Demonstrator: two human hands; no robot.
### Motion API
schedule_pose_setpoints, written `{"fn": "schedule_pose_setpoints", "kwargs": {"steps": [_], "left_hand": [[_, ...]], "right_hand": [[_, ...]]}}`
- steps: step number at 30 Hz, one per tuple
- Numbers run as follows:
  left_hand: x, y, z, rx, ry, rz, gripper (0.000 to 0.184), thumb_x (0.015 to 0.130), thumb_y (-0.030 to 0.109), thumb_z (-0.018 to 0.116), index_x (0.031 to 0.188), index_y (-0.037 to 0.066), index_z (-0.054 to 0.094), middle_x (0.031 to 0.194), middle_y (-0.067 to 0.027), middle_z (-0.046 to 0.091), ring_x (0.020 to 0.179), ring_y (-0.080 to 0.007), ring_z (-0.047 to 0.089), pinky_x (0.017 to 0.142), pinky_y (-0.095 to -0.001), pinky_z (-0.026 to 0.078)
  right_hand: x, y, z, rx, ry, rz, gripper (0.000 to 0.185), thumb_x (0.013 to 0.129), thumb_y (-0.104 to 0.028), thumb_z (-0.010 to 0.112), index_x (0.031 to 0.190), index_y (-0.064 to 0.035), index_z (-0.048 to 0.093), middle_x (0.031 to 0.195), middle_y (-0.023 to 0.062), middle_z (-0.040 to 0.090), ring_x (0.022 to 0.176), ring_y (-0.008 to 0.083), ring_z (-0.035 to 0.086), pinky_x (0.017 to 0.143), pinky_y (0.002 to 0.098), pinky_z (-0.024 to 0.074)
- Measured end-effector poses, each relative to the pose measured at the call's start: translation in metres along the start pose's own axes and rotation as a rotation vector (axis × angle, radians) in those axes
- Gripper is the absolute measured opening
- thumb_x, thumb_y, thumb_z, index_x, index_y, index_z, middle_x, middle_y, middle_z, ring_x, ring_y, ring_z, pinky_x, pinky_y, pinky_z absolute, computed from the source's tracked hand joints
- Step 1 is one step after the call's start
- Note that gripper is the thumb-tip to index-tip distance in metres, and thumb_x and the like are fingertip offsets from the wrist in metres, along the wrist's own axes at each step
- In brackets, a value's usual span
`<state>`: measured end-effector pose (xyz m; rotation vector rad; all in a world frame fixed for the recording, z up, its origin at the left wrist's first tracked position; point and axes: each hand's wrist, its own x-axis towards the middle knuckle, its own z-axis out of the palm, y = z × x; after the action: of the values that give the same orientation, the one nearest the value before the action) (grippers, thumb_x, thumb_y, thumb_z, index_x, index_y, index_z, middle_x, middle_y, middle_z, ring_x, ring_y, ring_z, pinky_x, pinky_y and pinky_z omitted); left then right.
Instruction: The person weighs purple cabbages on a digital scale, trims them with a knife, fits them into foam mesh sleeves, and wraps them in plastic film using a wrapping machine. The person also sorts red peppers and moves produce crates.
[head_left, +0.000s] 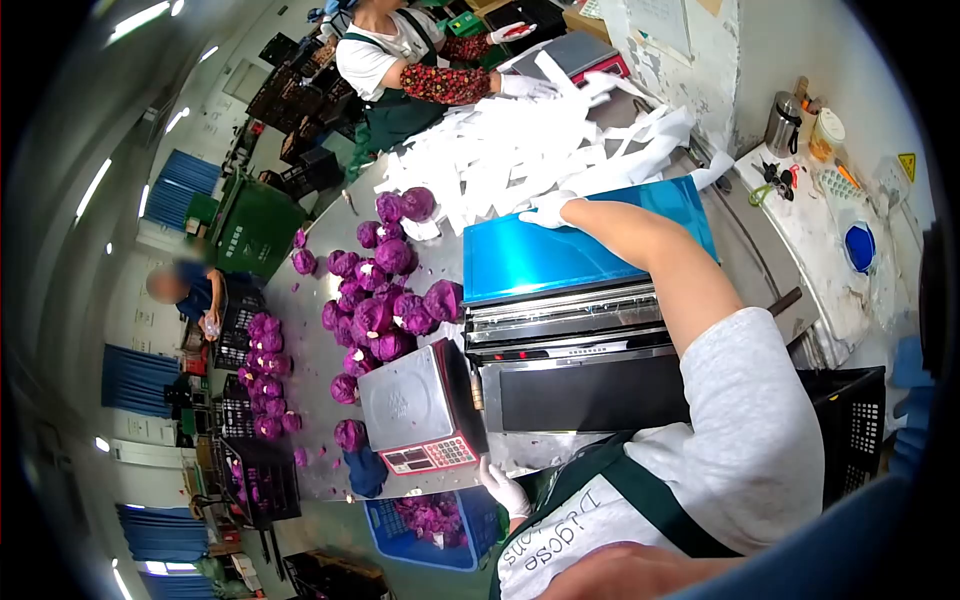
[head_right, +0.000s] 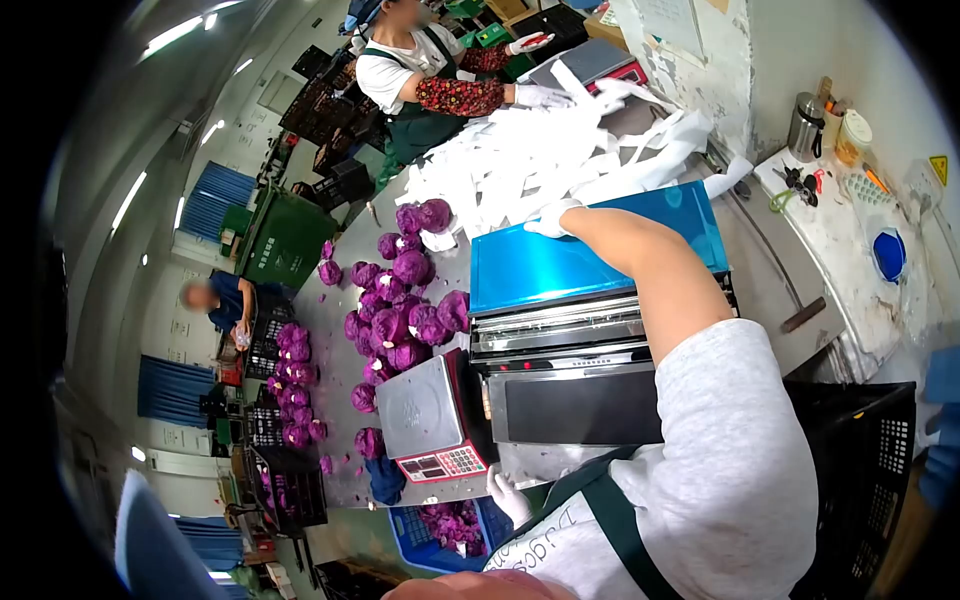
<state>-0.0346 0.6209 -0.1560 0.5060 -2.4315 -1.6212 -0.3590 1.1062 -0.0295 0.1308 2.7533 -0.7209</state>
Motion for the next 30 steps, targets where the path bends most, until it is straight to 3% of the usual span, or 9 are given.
{"fn": "schedule_pose_setpoints", "kwargs": {"steps": [11,16,17,21,23,24,27,29,30], "left_hand": [[0.006,-0.018,-0.018,-0.165,0.054,-0.07,0.039,0.104,0.026,0.043,0.131,-0.001,0.048,0.128,-0.0134,0.052,0.105,-0.0224,0.056,0.091,-0.0329,0.047],[0.009,-0.018,-0.023,-0.172,0.095,-0.112,0.04,0.103,0.027,0.044,0.131,-0.001,0.048,0.125,-0.0159,0.054,0.102,-0.0223,0.058,0.089,-0.0326,0.049],[0.009,-0.016,-0.023,-0.188,0.097,-0.117,0.04,0.103,0.027,0.044,0.131,-0.002,0.048,0.125,-0.016,0.054,0.102,-0.0222,0.058,0.089,-0.0326,0.049],[0.009,-0.013,-0.022,-0.238,0.111,-0.134,0.041,0.103,0.027,0.045,0.132,-0.002,0.048,0.126,-0.016,0.054,0.101,-0.022,0.058,0.089,-0.0326,0.049],[0.009,-0.016,-0.02,-0.265,0.112,-0.147,0.041,0.103,0.028,0.045,0.132,-0.002,0.048,0.126,-0.0155,0.054,0.101,-0.0217,0.058,0.09,-0.0326,0.048],[0.009,-0.017,-0.019,-0.281,0.111,-0.158,0.041,0.103,0.028,0.045,0.132,-0.001,0.048,0.126,-0.0152,0.054,0.101,-0.0215,0.058,0.09,-0.0327,0.048],[0.008,-0.023,-0.019,-0.269,0.092,-0.166,0.041,0.103,0.028,0.044,0.131,-0.001,0.047,0.126,-0.0136,0.053,0.101,-0.0205,0.057,0.09,-0.0329,0.048],[0.007,-0.022,-0.019,-0.255,0.077,-0.174,0.04,0.103,0.028,0.044,0.131,0.0,0.047,0.125,-0.0122,0.053,0.1,-0.0199,0.056,0.09,-0.0328,0.048],[0.006,-0.021,-0.02,-0.252,0.072,-0.186,0.04,0.103,0.028,0.044,0.131,0.0,0.048,0.124,-0.0116,0.053,0.099,-0.0196,0.056,0.09,-0.0325,0.048]], "right_hand": [[0.051,0.001,-0.046,0.094,0.067,-0.043,0.058,0.09,-0.051,0.048,0.133,-0.0121,0.055,0.133,0.0147,0.057,0.12,0.031,0.054,0.1,0.0384,0.0418],[0.115,-0.007,-0.2,0.432,0.535,-0.086,0.052,0.089,-0.04,0.059,0.131,-0.0097,0.055,0.13,0.0162,0.058,0.114,0.0308,0.057,0.095,0.0365,0.0466],[0.132,-0.011,-0.212,0.609,1.002,-0.093,0.052,0.087,-0.039,0.058,0.131,-0.0114,0.055,0.126,0.0176,0.061,0.111,0.0337,0.06,0.096,0.0378,0.0467],[0.083,-0.017,-0.295,0.745,1.266,-0.133,0.051,0.089,-0.037,0.055,0.133,-0.0129,0.055,0.125,0.019,0.061,0.113,0.0349,0.06,0.098,0.0405,0.045],[0.065,-0.01,-0.31,0.619,1.457,-0.131,0.043,0.09,-0.026,0.058,0.129,-0.0077,0.056,0.088,0.0124,0.067,0.064,0.0204,0.062,0.054,0.0347,0.0491],[-0.013,-0.04,-0.311,0.955,1.057,-0.091,0.054,0.088,-0.028,0.06,0.139,-0.0134,0.05,0.095,0.0129,0.068,0.077,0.02,0.065,0.064,0.0344,0.0523],[0.083,0.002,-0.305,0.614,1.212,-0.083,0.051,0.089,-0.038,0.053,0.134,-0.0139,0.055,0.127,0.0177,0.061,0.113,0.0341,0.06,0.098,0.0408,0.045],[0.1,0.007,-0.272,0.5,1.283,-0.089,0.043,0.088,-0.037,0.051,0.121,-0.0103,0.063,0.117,0.0179,0.065,0.107,0.0369,0.061,0.094,0.0413,0.0467],[0.076,0.002,-0.256,0.522,0.963,-0.115,0.04,0.087,-0.035,0.053,0.113,-0.0076,0.065,0.111,0.0187,0.066,0.101,0.0361,0.063,0.09,0.0416,0.0488]]}}
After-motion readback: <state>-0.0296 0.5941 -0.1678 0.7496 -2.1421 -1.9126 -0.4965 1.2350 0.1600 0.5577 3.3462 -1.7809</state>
